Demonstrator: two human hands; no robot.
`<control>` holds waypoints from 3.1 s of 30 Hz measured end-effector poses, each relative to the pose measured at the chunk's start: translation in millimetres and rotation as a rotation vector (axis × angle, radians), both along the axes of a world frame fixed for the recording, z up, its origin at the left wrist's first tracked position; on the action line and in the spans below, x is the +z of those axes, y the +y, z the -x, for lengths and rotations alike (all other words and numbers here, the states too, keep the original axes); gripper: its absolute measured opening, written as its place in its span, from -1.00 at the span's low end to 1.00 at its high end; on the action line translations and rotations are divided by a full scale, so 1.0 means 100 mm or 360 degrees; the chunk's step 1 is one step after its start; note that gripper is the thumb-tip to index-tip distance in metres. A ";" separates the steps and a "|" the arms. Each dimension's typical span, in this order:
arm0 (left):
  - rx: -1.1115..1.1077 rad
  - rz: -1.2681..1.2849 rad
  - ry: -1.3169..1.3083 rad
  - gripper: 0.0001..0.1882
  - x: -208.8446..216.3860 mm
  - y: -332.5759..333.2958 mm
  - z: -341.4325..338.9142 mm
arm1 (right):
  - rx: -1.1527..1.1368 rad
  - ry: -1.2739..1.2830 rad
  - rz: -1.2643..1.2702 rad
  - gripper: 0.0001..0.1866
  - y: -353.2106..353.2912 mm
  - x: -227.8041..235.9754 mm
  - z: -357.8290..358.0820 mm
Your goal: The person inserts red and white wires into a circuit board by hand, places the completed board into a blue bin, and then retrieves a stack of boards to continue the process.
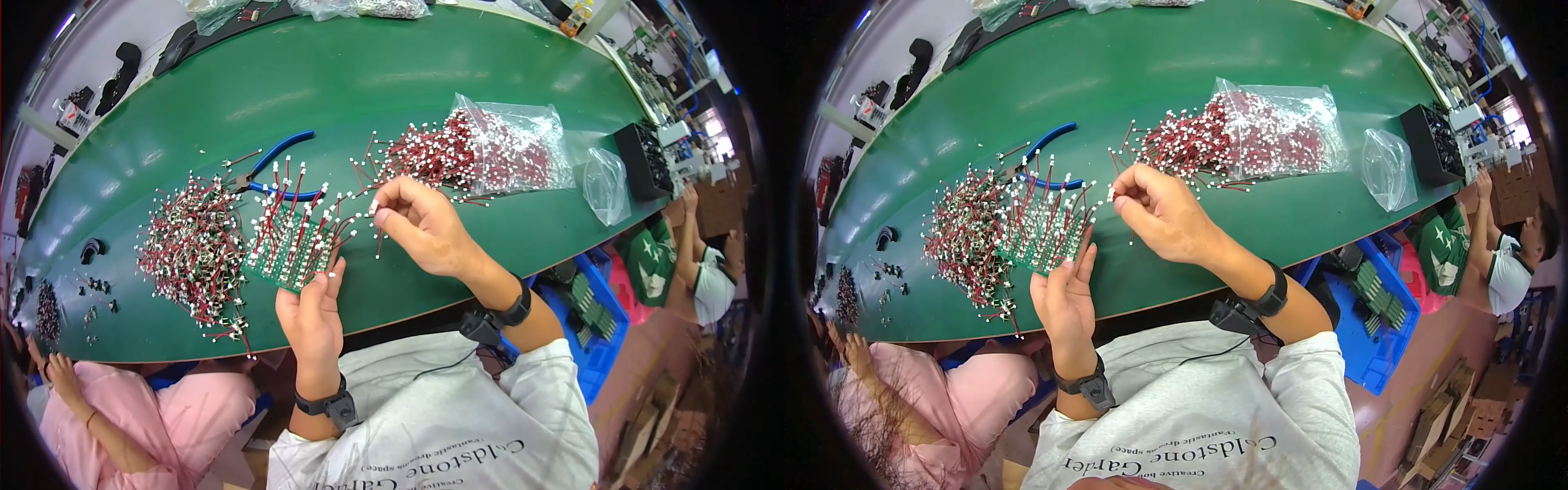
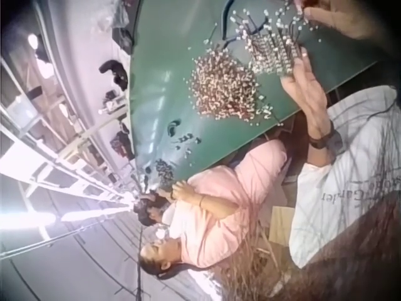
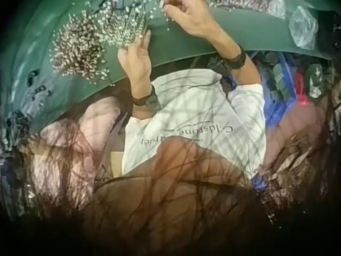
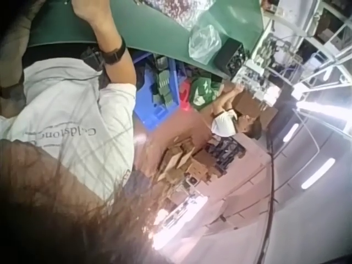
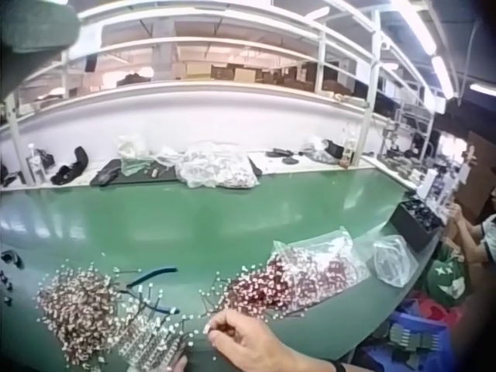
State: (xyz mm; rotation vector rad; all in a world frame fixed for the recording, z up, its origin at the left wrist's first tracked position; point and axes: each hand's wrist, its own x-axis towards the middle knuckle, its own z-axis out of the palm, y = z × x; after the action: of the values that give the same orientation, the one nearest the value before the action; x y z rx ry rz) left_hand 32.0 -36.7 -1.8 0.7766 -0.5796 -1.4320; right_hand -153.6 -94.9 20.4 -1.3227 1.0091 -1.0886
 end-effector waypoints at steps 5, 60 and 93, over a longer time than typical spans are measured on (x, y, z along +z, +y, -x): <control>0.0025 -0.0035 -0.0042 -0.67 0.02 -0.01 0.12 | 0.0034 0.0490 0.0289 -0.93 0.23 0.19 -0.08; -0.0009 0.0049 0.0056 -0.72 -0.02 0.13 0.07 | -0.0061 0.0829 0.0876 -0.87 0.34 0.04 -0.20; 0.0142 -0.0010 0.0001 -0.75 -0.11 0.08 0.10 | -0.0062 0.0634 0.0876 -0.95 0.42 -0.01 -0.33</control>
State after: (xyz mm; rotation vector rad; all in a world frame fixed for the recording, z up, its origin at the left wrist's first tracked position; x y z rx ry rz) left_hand 21.6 -28.2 -12.7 0.7977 -0.5340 -1.3526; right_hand -120.5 -52.5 19.4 -2.0314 1.0620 -1.2087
